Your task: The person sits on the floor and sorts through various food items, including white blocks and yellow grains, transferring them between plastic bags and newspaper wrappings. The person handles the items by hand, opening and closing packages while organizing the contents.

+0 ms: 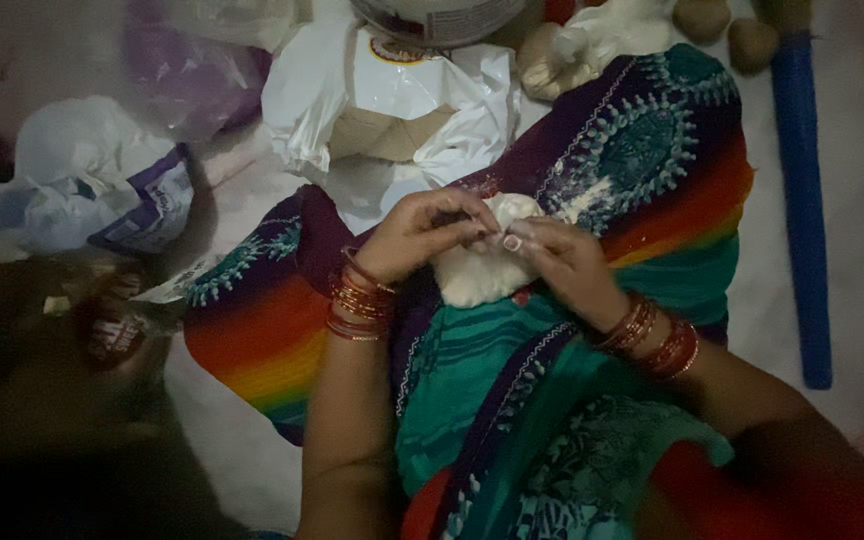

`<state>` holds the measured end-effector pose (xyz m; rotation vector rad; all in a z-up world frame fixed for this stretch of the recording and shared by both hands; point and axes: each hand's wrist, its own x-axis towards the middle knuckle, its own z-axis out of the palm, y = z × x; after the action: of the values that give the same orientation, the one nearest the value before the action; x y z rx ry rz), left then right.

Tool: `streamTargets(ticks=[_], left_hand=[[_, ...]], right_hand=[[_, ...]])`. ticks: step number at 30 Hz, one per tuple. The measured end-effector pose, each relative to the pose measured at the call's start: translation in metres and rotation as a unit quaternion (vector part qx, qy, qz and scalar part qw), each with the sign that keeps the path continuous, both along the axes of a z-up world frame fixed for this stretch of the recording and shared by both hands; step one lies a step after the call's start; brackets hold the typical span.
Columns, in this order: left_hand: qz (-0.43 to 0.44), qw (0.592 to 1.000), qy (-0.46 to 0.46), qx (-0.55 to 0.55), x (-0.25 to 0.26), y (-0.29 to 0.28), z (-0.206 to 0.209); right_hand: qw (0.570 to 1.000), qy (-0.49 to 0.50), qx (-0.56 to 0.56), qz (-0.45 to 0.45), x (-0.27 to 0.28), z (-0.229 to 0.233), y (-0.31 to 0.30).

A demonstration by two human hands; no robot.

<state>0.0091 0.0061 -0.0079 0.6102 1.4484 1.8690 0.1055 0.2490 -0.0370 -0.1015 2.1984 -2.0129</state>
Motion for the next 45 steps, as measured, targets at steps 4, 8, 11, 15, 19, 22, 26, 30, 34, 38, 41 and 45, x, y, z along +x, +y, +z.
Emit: streamTargets(ticks=[4,8,11,15,19,22,26,30,34,38,41,45], left_hand=[[0.017,0.984,0.176,0.007,-0.002,0.007,0.008],[0.029,0.952,0.303,0.009,-0.003,0.010,0.018],[0.029,0.951,0.307,-0.026,-0.002,0.017,0.016],[0.024,0.971,0.235,-0.029,-0.003,0.017,0.009],[-0.026,0.981,0.167,-0.100,-0.005,0.001,0.007],[-0.044,0.947,0.293,-0.125,-0.003,0.003,0.005],[-0.008,0.943,0.305,-0.136,0.000,0.017,-0.004],[-0.001,0.949,0.279,-0.147,0.000,0.017,0.001],[0.006,0.949,0.260,-0.178,0.001,0.017,0.007],[0.017,0.966,0.222,-0.133,0.003,0.020,0.003],[0.002,0.982,0.174,-0.072,0.000,0.020,-0.001],[-0.010,0.983,0.137,-0.119,0.002,0.016,-0.002]], right_hand=[[0.998,-0.038,0.026,-0.032,-0.007,-0.001,0.003],[1.000,-0.008,-0.003,0.014,-0.013,0.006,-0.002],[0.994,0.029,-0.029,0.099,-0.014,0.009,-0.002],[0.989,-0.013,-0.009,0.150,-0.019,0.008,0.011],[0.983,-0.128,-0.070,0.110,-0.018,0.008,0.019],[0.988,-0.121,-0.004,0.096,-0.020,0.010,0.023],[0.984,-0.128,-0.036,0.115,-0.022,0.019,0.027],[0.985,-0.047,-0.009,0.165,-0.030,0.035,0.029],[0.971,0.092,0.152,0.162,-0.031,0.045,0.024],[0.940,0.213,0.255,0.079,-0.020,0.051,0.012],[0.884,0.304,0.349,0.056,-0.013,0.052,0.004],[0.863,0.359,0.355,0.025,-0.013,0.054,-0.001]])
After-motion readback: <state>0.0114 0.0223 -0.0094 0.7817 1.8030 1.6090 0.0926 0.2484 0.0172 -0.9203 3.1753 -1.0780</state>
